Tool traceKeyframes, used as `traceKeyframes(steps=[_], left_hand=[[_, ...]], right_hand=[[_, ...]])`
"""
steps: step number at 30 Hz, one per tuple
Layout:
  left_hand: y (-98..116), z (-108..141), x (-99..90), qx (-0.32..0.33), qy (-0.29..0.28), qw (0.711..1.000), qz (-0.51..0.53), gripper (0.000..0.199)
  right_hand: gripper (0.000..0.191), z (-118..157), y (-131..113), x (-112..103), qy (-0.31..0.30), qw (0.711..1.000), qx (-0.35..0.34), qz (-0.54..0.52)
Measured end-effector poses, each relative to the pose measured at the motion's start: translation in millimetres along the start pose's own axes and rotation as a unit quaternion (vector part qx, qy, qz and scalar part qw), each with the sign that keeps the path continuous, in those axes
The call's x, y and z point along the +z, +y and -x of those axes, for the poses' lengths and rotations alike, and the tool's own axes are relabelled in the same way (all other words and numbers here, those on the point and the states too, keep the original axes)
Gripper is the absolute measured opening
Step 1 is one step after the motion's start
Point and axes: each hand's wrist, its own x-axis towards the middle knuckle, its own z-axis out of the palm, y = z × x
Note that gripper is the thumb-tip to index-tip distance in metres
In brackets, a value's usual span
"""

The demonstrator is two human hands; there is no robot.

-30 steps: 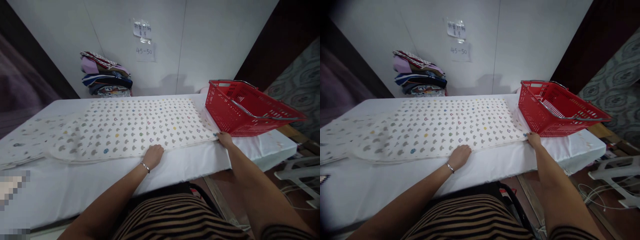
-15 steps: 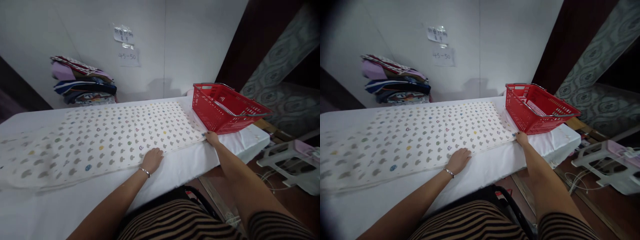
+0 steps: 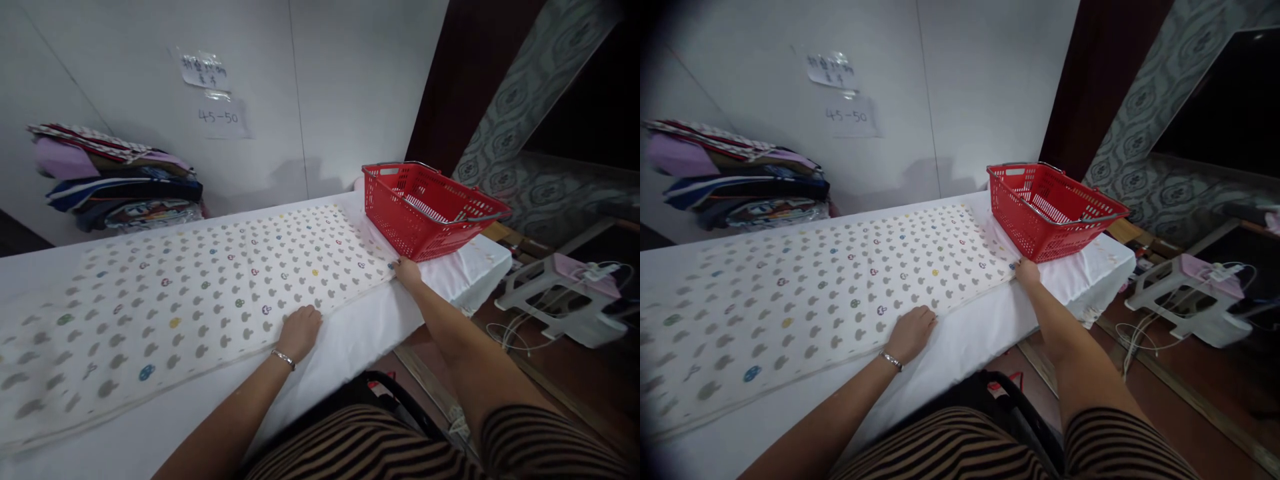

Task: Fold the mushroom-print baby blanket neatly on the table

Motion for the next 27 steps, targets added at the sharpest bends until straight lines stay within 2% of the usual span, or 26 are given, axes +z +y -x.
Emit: traceKeyframes(steps=[3,6,8,10,12,15,17,27], left_hand=[[4.0,-7.3,-2.7,0.005,-0.005,1.0,0.01,0.019],[9.0,-18.0,-2.5,0.007,-0.01,1.0,0.018,0.02],[12.2,-24.5,-1.1,0.005,-0.014,1.0,0.019,0.02],[14.8,-29.6,0.5,0.0,-0.016,1.0,0.019,0.019],[16.9,-33.1,1.6,-0.007,-0.017,1.0,0.019,0.017],[19.3,-36.2,1.6,-0.016,-0.024,0.999,0.019,0.016],[20.4,-37.4,1.0,-0.021,-0.031,0.999,0.019,0.016],[20.8,-40.0,1.2,-0.04,-0.025,0.998,0.039,0.021]], right_hand=[[0.032,4.7,-0.4,-0.3,0.003,1.0,-0.016,0.022],[0.039,11.6,-1.0,-2.3,0.034,0.997,-0.057,0.045],[0.039,17.2,-2.0,-4.1,0.069,0.992,-0.096,0.041],[0.03,24.0,-3.9,-5.5,0.094,0.982,-0.163,0.021],[0.022,32.4,-7.0,-5.4,0.085,0.961,-0.264,-0.013],[0.021,46.6,-12.9,-3.1,0.024,0.904,-0.421,-0.067],[0.022,54.0,-16.7,-1.2,-0.003,0.874,-0.478,-0.086],[0.026,53.4,-17.5,2.8,-0.035,0.853,-0.515,-0.069]])
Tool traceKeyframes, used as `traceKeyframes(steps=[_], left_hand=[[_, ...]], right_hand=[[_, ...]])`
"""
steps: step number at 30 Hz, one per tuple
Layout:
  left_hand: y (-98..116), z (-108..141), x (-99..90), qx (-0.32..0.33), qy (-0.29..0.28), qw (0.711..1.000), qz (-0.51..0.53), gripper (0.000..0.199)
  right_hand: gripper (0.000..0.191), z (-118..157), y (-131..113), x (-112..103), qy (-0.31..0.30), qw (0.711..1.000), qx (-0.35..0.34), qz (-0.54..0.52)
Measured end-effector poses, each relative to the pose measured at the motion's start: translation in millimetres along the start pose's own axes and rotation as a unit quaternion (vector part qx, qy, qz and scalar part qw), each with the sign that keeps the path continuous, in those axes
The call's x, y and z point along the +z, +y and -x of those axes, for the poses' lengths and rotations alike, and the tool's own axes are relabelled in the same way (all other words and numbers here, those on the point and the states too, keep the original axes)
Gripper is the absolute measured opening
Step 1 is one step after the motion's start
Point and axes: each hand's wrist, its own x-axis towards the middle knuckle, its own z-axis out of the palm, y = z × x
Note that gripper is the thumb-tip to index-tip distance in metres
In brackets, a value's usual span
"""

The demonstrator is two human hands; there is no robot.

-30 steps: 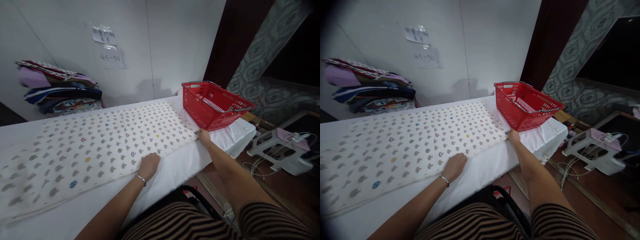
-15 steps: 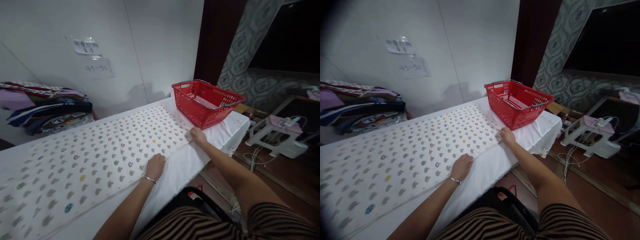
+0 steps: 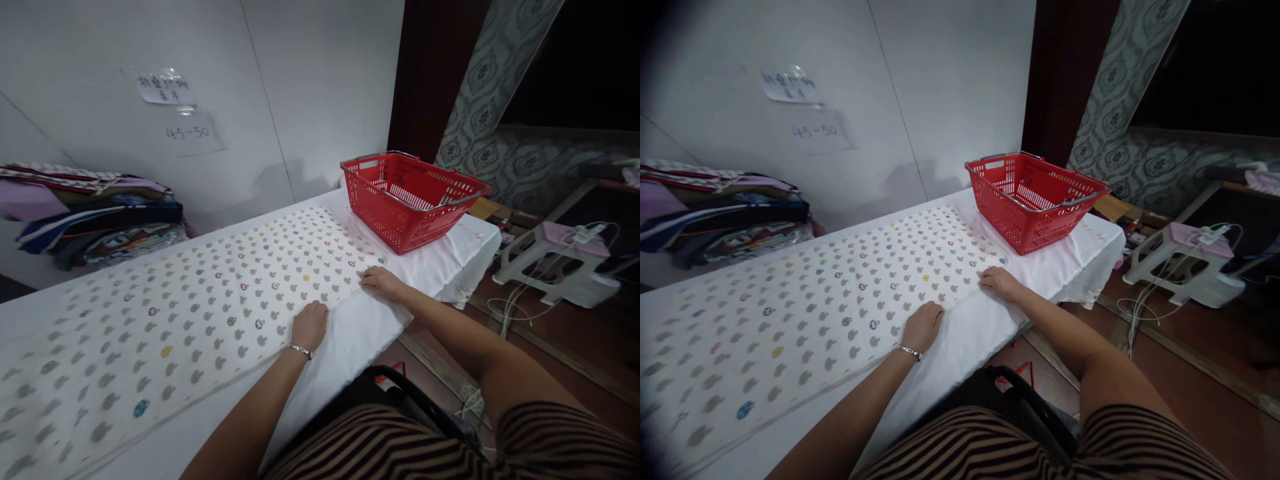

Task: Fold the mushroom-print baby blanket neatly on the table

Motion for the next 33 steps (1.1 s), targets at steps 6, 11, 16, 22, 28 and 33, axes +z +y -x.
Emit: traceKeyframes(steps=[6,11,16,22,28,33], left_hand=[[1.6,0.3,-1.5,-0.008,0.003,1.0,0.005,0.022],[2.4,3.2,-1.7,-0.008,0.018,1.0,0.012,0.021],[4.9,5.0,-1.4,0.026,-0.004,0.999,-0.037,0.023],[2.0,8.3,2.4,0.062,0.007,0.997,-0.053,0.019],[-1.8,9.8,3.4,0.072,0.015,0.996,-0.042,0.023],[-0.5,8.6,2.4,0.072,0.007,0.996,-0.055,0.025]], right_hand=[[0.027,0.5,2.7,4.0,-0.01,1.0,-0.011,0.021],[0.031,0.6,3.2,6.3,-0.004,0.997,-0.03,0.074],[0.028,9.3,6.6,7.1,0.01,0.997,-0.025,0.068],[0.027,14.9,4.8,5.1,0.015,0.999,-0.029,0.031],[0.023,9.6,1.7,-0.5,0.065,0.995,0.063,-0.053],[0.028,-9.2,16.5,5.3,0.102,0.984,0.143,0.002]])
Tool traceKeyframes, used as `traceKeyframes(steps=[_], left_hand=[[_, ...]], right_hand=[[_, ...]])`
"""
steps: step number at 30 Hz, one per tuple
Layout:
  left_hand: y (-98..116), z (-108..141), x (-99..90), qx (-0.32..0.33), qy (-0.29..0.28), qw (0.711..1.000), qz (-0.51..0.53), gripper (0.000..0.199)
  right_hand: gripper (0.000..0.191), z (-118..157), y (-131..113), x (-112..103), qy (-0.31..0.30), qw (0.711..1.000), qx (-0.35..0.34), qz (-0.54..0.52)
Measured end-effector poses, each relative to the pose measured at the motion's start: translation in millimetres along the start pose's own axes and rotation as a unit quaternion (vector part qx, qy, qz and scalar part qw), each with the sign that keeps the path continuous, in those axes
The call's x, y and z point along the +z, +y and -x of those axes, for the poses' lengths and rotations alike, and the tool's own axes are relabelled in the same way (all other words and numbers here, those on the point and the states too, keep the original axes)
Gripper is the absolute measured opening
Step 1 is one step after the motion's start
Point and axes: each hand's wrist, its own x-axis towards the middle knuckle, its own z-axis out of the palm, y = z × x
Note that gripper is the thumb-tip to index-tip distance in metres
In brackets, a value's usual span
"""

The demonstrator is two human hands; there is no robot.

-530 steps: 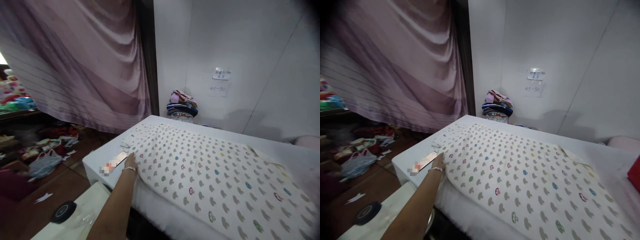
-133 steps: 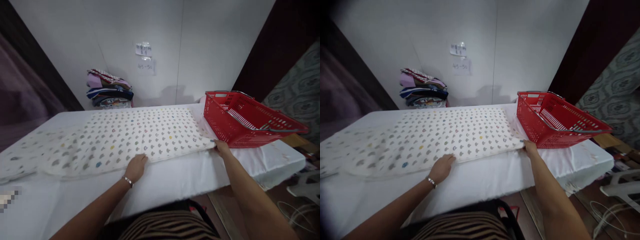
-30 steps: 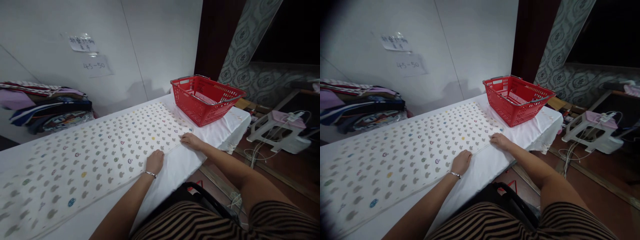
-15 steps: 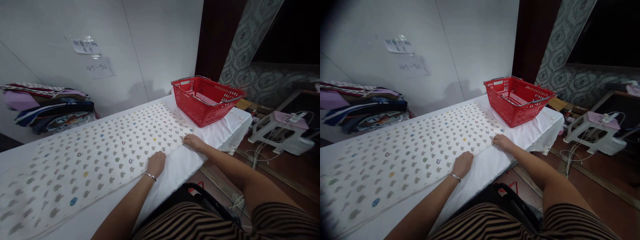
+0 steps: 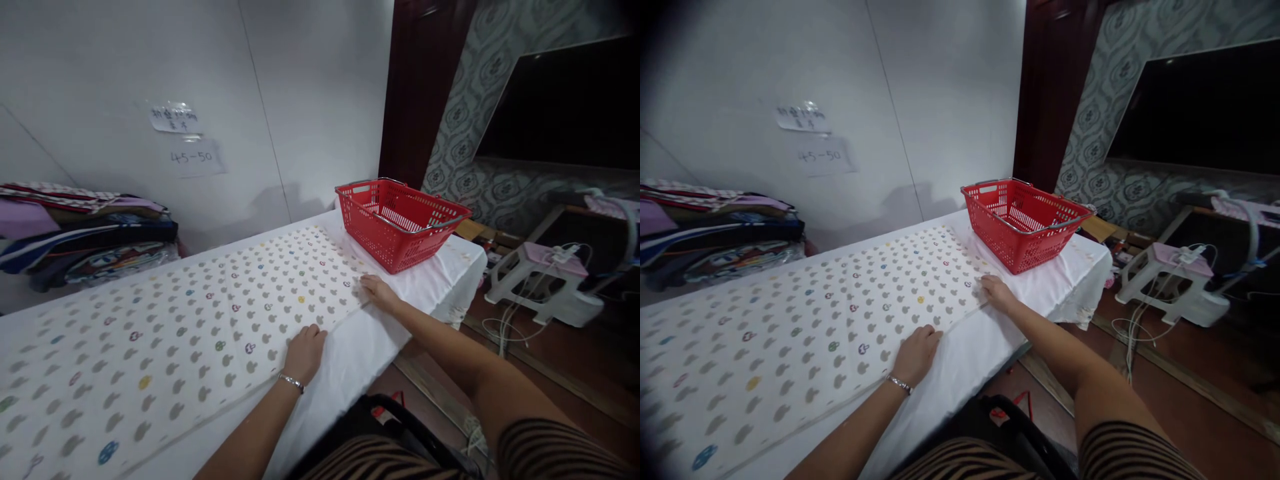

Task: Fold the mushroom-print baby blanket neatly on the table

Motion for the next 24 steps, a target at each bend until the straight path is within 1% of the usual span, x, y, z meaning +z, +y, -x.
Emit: traceKeyframes(steps=[1,3,6,9,11,13,15,17,19,20,22,24], left_hand=[[0.0,0.5,0.6,0.002,0.003,1.0,-0.001,0.025],[-0.3,2.4,2.7,0.005,0.014,1.0,0.0,0.026],[-0.9,5.0,6.1,0.009,0.024,1.0,0.009,0.024],[-0.7,5.1,8.8,0.004,0.023,1.0,0.016,0.023],[0.9,4.2,10.5,-0.003,0.024,1.0,0.016,0.024],[4.0,3.7,12.5,-0.005,0.027,0.999,0.019,0.025],[7.7,4.0,15.0,0.001,0.03,0.999,0.025,0.022],[10.2,5.2,18.2,0.018,0.04,0.999,0.029,0.018],[9.9,8.5,22.0,0.033,0.056,0.998,0.026,0.017],[8.6,11.5,23.9,0.037,0.066,0.997,0.02,0.016],[4.0,21.6,26.9,0.038,0.081,0.996,0.013,0.015],[-3.5,37.4,28.1,0.027,0.094,0.995,0.006,0.013]], right_hand=[[0.033,-2.6,2.3,3.1,-0.007,1.0,0.022,0.02],[0.047,-4.3,6.4,8.2,-0.048,0.993,0.09,0.063],[0.06,-1.7,9.6,10.4,-0.124,0.967,0.194,0.106],[0.064,-2.1,7.4,8.3,-0.171,0.949,0.233,0.127],[0.064,-5.3,2.7,9.0,-0.175,0.943,0.237,0.155],[0.062,-8.1,-3.6,14.1,-0.153,0.948,0.205,0.187],[0.059,-7.4,-8.2,23.1,-0.13,0.961,0.141,0.197],[0.057,-2.7,-6.5,33.6,-0.142,0.965,0.105,0.192],[0.059,3.5,4.5,42.4,-0.151,0.963,0.104,0.197],[0.057,6.1,13.2,45.6,-0.147,0.965,0.085,0.201],[0.047,8.7,33.3,49.2,-0.149,0.969,0.011,0.197],[0.039,7.4,48.8,50.8,-0.123,0.977,-0.044,0.167]])
